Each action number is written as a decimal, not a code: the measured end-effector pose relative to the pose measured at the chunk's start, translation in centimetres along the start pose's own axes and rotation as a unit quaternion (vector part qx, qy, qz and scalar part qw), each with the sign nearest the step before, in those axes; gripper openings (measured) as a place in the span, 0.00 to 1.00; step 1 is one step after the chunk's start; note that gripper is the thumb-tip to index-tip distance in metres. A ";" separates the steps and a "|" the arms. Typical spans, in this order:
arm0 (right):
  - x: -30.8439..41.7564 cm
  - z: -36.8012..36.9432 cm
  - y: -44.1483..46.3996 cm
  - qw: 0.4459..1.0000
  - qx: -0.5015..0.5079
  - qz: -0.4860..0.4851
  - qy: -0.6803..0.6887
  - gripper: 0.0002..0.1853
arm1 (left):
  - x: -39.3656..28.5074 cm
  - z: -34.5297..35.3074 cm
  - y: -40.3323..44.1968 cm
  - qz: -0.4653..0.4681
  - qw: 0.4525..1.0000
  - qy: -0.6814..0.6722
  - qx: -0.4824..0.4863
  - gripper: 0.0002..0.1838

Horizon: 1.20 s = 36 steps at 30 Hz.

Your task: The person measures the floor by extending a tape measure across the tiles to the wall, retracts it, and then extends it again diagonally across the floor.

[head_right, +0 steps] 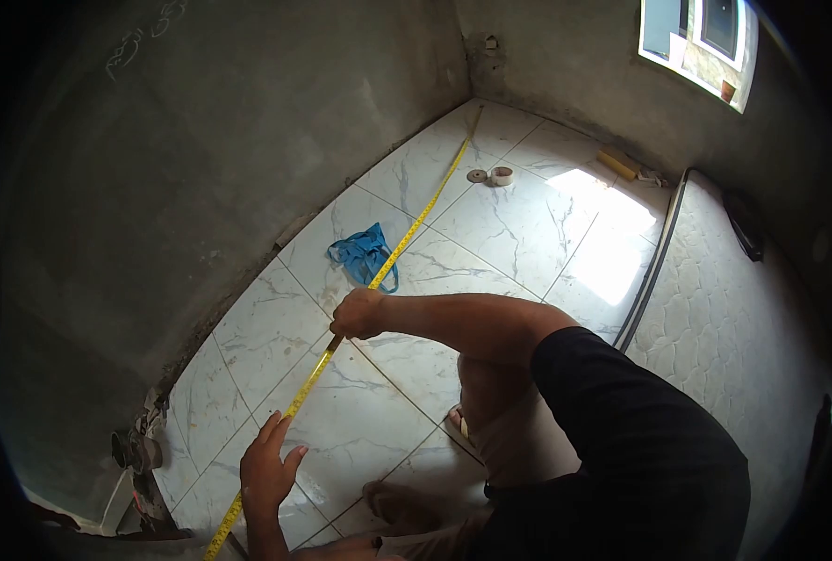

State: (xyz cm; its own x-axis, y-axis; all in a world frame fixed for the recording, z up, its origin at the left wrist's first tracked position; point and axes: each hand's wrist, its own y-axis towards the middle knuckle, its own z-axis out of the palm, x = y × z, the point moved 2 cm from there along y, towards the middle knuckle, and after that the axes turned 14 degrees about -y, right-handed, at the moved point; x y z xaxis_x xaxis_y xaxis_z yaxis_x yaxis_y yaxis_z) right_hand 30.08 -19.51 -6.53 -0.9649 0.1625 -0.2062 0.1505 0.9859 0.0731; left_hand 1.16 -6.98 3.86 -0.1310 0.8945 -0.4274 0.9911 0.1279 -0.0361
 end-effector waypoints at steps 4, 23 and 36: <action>1.3 -2.0 -0.2 1.000 -0.007 -0.015 0.012 0.07 | -0.1 -0.3 0.0 -0.022 1.000 0.001 -0.003 0.28; 0.4 -1.1 0.2 0.999 0.004 0.032 0.006 0.10 | 0.1 -0.5 -0.1 -0.017 0.999 0.043 -0.025 0.28; 0.7 -1.0 0.4 1.000 -0.030 0.009 -0.001 0.09 | 0.7 -1.0 -0.2 -0.029 0.997 0.045 -0.051 0.28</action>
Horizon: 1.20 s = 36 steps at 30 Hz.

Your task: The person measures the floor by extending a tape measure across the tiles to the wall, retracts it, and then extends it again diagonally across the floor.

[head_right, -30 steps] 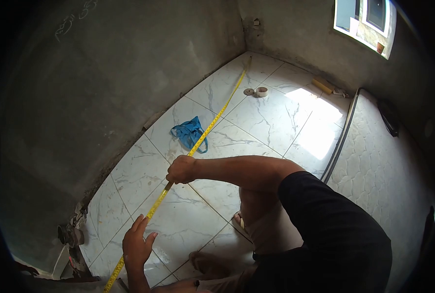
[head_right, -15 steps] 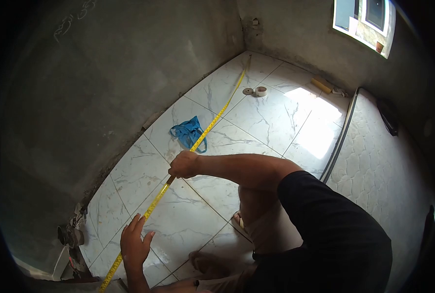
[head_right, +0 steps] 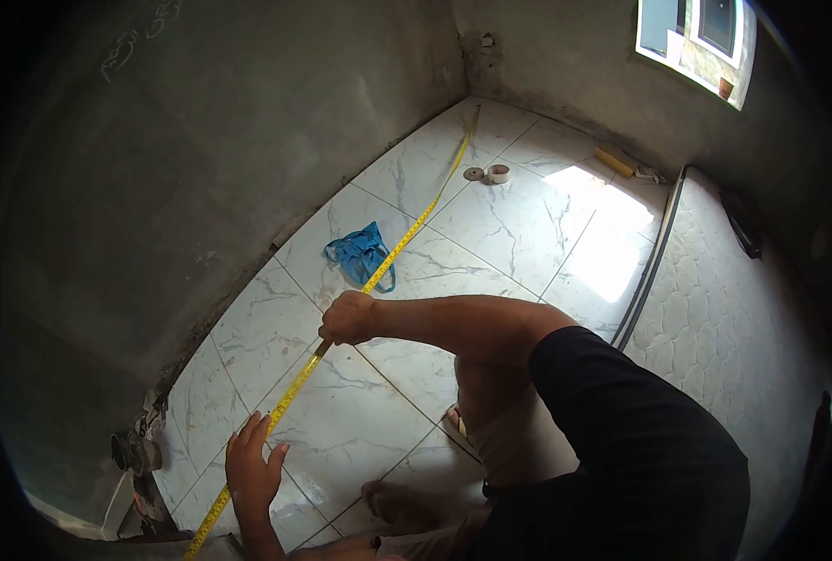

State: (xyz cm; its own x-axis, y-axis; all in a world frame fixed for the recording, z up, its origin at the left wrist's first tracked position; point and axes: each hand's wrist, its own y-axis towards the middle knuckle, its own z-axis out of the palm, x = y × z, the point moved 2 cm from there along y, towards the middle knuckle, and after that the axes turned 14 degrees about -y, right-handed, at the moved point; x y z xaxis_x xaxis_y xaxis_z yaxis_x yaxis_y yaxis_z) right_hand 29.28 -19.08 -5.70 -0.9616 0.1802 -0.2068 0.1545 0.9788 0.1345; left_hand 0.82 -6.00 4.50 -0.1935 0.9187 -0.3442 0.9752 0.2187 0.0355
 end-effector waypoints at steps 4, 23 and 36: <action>-0.1 -0.1 -0.1 1.000 -0.001 0.006 -0.010 0.09 | 0.0 0.2 0.0 -0.018 0.999 -0.026 0.022 0.28; -0.9 0.2 -0.3 0.999 -0.032 0.008 -0.024 0.06 | 0.4 0.1 -0.4 0.009 0.999 -0.042 -0.001 0.26; 0.6 -1.2 0.3 1.000 -0.008 -0.009 -0.004 0.07 | -0.1 -0.1 -0.6 0.009 0.997 -0.078 0.025 0.26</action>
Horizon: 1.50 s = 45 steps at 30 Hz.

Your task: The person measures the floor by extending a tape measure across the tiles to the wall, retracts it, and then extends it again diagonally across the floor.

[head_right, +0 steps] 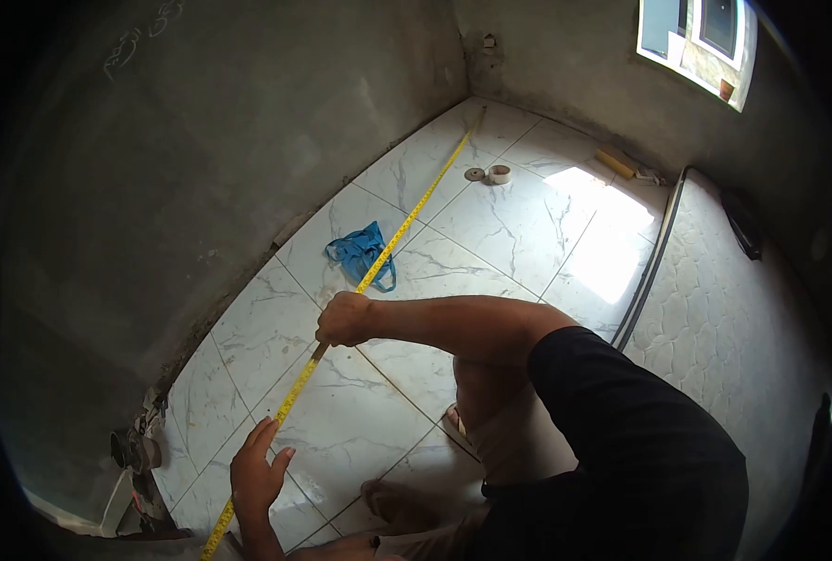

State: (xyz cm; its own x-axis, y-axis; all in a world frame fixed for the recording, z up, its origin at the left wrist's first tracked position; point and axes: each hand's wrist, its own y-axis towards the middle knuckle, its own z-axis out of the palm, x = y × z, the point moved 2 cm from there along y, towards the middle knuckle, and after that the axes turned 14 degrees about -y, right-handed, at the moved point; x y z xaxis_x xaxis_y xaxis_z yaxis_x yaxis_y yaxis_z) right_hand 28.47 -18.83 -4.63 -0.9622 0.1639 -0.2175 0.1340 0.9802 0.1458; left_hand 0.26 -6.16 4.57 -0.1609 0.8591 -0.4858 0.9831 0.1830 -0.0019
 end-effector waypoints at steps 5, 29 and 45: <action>-0.7 1.1 -0.2 1.000 -0.002 0.000 -0.012 0.05 | 0.4 0.2 0.0 0.007 1.000 -0.004 0.006 0.27; -0.6 1.3 -0.2 1.000 0.003 0.000 -0.015 0.06 | 0.2 0.3 0.2 0.009 1.000 0.004 0.020 0.29; -1.3 1.2 -0.3 0.999 0.034 0.022 -0.010 0.06 | 0.0 0.3 0.0 -0.004 1.000 0.008 0.015 0.28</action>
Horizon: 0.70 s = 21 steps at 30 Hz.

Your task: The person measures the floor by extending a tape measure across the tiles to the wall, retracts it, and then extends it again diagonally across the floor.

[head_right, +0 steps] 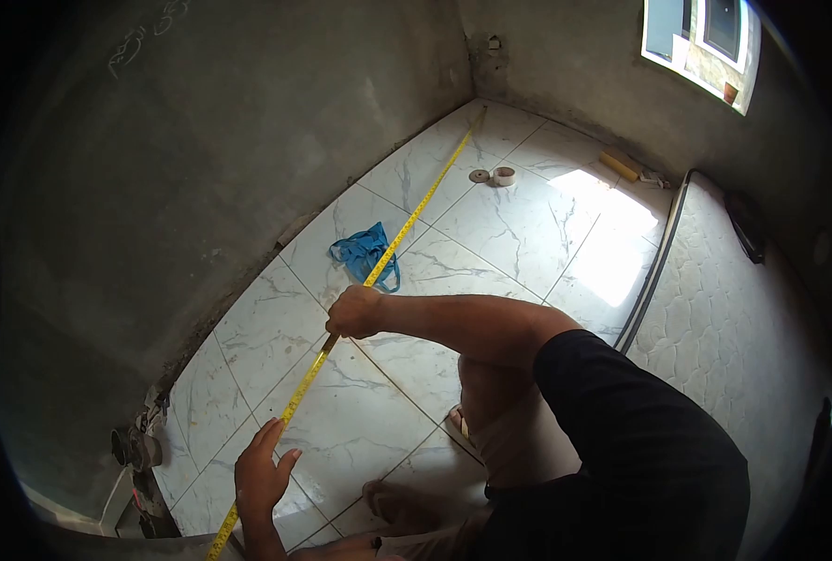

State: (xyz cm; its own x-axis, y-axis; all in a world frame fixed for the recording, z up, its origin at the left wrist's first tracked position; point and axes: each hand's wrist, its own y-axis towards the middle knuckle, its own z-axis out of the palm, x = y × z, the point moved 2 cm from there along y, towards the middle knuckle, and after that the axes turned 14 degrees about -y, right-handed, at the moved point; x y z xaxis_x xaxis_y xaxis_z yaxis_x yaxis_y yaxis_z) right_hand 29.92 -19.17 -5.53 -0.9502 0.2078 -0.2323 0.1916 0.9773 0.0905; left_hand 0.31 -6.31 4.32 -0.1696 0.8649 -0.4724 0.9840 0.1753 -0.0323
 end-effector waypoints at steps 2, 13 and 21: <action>-1.1 1.2 -0.1 1.000 0.006 0.018 -0.007 0.05 | -0.4 -0.1 0.0 -0.010 1.000 -0.005 -0.006 0.29; -1.0 1.5 -0.7 1.000 0.028 -0.001 0.005 0.07 | -0.3 0.4 0.3 -0.001 1.000 0.014 0.013 0.29; 0.2 1.2 0.2 1.000 0.002 -0.015 0.007 0.06 | -0.2 0.3 0.0 -0.008 1.000 0.001 0.009 0.28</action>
State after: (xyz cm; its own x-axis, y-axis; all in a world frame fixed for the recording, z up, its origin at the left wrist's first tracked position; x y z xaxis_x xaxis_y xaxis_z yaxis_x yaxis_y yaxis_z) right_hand 30.03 -18.88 -6.77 -0.9589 0.1772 -0.2215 0.1634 0.9834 0.0793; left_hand 0.37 -6.61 4.17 -0.1851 0.8634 -0.4693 0.9820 0.1803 -0.0557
